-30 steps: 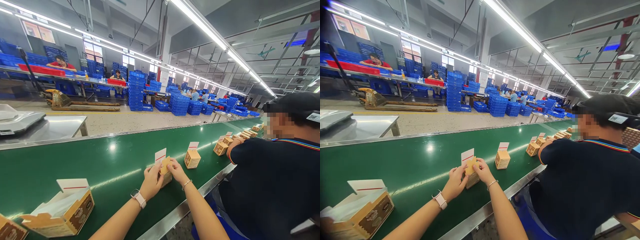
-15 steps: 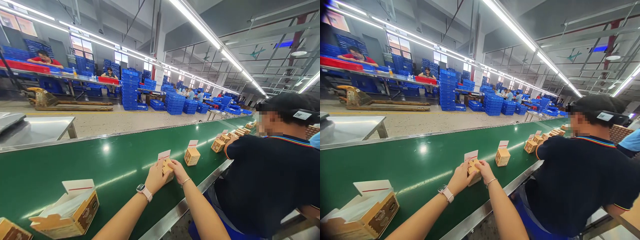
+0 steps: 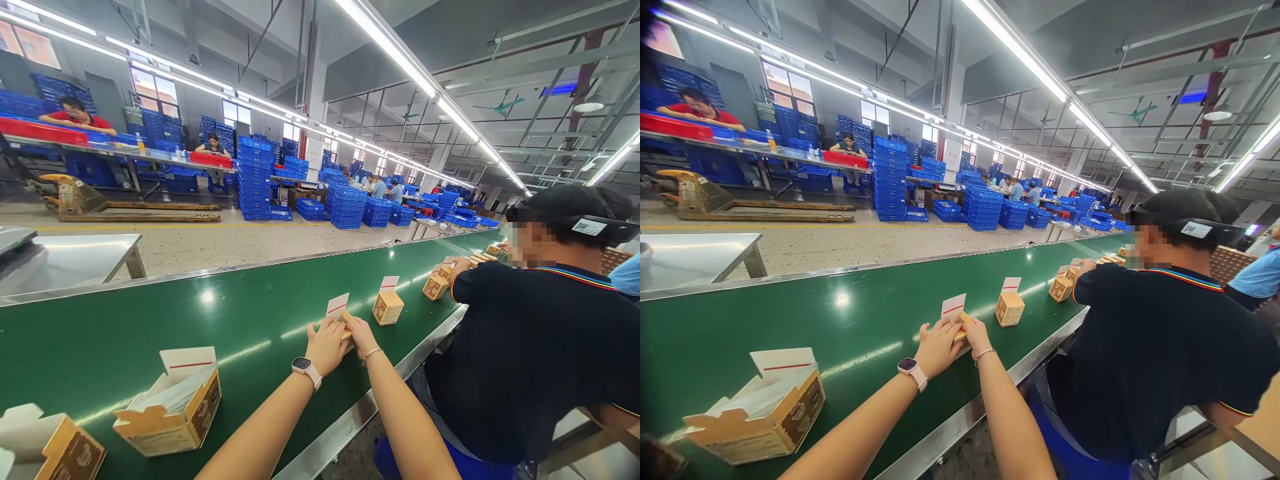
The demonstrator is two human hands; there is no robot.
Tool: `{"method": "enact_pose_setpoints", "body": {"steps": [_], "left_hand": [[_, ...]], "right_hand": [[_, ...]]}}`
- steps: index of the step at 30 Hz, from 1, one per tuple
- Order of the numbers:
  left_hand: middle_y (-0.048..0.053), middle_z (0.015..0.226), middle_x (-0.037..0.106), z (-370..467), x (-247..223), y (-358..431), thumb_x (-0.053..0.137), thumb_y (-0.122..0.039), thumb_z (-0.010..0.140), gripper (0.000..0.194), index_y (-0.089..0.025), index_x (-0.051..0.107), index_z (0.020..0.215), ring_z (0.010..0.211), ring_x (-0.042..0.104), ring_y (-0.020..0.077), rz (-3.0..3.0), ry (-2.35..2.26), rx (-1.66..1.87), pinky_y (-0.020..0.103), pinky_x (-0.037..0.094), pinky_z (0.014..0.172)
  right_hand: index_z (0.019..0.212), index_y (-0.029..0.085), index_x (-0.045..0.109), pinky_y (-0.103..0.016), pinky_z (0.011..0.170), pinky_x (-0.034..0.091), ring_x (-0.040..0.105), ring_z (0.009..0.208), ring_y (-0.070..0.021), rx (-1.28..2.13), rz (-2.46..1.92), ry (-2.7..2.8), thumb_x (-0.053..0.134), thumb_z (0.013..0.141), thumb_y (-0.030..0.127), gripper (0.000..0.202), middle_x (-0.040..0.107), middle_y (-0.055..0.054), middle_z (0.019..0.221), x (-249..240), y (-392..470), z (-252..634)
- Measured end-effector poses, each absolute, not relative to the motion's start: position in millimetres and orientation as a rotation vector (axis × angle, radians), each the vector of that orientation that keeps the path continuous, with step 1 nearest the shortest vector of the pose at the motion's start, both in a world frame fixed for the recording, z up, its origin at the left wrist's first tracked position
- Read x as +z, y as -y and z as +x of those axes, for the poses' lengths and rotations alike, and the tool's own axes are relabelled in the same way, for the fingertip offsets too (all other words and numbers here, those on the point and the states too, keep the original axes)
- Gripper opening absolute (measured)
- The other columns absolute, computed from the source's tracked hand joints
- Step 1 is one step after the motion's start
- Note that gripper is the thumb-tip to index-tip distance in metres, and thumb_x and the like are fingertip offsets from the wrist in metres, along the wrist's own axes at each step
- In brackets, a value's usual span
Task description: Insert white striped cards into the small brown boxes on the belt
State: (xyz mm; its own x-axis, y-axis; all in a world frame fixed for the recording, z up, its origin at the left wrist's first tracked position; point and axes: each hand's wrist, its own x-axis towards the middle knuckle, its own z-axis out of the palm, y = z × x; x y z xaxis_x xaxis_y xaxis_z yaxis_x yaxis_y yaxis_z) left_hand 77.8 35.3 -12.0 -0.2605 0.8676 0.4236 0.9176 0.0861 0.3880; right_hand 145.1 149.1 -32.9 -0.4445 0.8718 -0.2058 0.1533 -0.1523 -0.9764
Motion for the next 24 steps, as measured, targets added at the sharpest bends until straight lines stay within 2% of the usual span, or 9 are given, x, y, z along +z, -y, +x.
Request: {"method": "enact_pose_setpoints", "body": {"steps": [3,5,8,10,12,14,17,21,24], "left_hand": [[0.013,0.135,0.053,85,-12,-17,0.052,-0.013,0.083,0.045,-0.02,0.054,0.127,0.13,0.043,0.0349,-1.86,2.229,-0.924,0.061,0.038,0.099],[0.011,0.137,0.052,88,-13,12,0.052,-0.015,0.083,0.045,-0.022,0.054,0.127,0.131,0.042,0.0351,-1.882,2.15,-0.936,0.058,0.04,0.097],[0.006,0.128,0.059,82,-15,70,0.048,-0.018,0.086,0.035,-0.026,0.056,0.12,0.122,0.049,0.0309,-1.816,1.847,-0.967,0.048,0.041,0.09],[0.006,0.123,0.06,71,-14,109,0.046,-0.021,0.09,0.03,-0.026,0.054,0.118,0.118,0.051,0.0275,-1.652,1.723,-1.04,0.044,0.04,0.09],[0.009,0.123,0.056,57,-14,141,0.05,-0.025,0.09,0.032,-0.025,0.05,0.122,0.118,0.049,0.0266,-1.399,1.706,-1.211,0.043,0.039,0.096],[0.012,0.126,0.051,40,-18,161,0.054,-0.033,0.089,0.041,-0.025,0.044,0.128,0.121,0.048,0.0288,-1.103,1.778,-1.381,0.047,0.039,0.101],[0.015,0.133,0.049,13,-34,166,0.051,-0.049,0.09,0.053,-0.022,0.041,0.134,0.122,0.05,0.0319,-0.915,2.074,-1.532,0.049,0.049,0.093],[0.018,0.132,0.053,-11,-61,148,0.042,-0.054,0.092,0.056,-0.016,0.045,0.134,0.125,0.051,0.029,-1.188,2.289,-1.643,0.048,0.048,0.102],[0.017,0.132,0.053,-14,-74,135,0.04,-0.054,0.093,0.054,-0.016,0.049,0.131,0.127,0.049,0.0293,-1.25,2.247,-1.603,0.053,0.043,0.107]], "right_hand": [[0.098,0.012,0.061,-0.031,0.073,0.054,0.063,0.079,-0.0146,1.5,-1.14,1.484,0.059,0.094,0.038,0.025,0.064,-0.004,0.092,-34,-149,149],[0.104,0.014,0.059,-0.037,0.085,0.052,0.062,0.095,-0.0199,1.341,-1.111,1.425,0.057,0.092,0.042,0.03,0.063,-0.008,0.105,-33,-145,156],[0.116,0.016,0.05,-0.045,0.105,0.039,0.046,0.125,-0.0285,1.08,-1.039,1.364,0.055,0.084,0.052,0.048,0.047,-0.017,0.13,-32,-128,167],[0.119,0.017,0.045,-0.047,0.112,0.029,0.034,0.135,-0.03,0.961,-0.942,1.371,0.057,0.079,0.055,0.057,0.036,-0.019,0.138,-33,-110,172],[0.116,0.018,0.045,-0.046,0.113,0.028,0.034,0.135,-0.0295,0.916,-0.815,1.416,0.06,0.076,0.054,0.056,0.036,-0.019,0.137,-36,-87,173],[0.111,0.02,0.049,-0.047,0.11,0.033,0.043,0.128,-0.0286,0.918,-0.608,1.565,0.062,0.078,0.048,0.045,0.045,-0.016,0.13,-40,-63,167],[0.117,0.024,0.055,-0.045,0.104,0.04,0.054,0.118,-0.0268,0.966,-0.156,1.914,0.059,0.086,0.038,0.035,0.057,-0.012,0.123,-46,-32,147],[0.138,0.026,0.048,-0.051,0.111,0.031,0.043,0.131,-0.0328,1.064,0.075,2.21,0.066,0.079,0.046,0.065,0.051,-0.011,0.141,-42,-11,109],[0.13,0.029,0.058,-0.055,0.108,0.029,0.042,0.127,-0.0365,1.144,-0.062,2.344,0.075,0.069,0.049,0.066,0.054,-0.008,0.139,-29,-12,86]]}}
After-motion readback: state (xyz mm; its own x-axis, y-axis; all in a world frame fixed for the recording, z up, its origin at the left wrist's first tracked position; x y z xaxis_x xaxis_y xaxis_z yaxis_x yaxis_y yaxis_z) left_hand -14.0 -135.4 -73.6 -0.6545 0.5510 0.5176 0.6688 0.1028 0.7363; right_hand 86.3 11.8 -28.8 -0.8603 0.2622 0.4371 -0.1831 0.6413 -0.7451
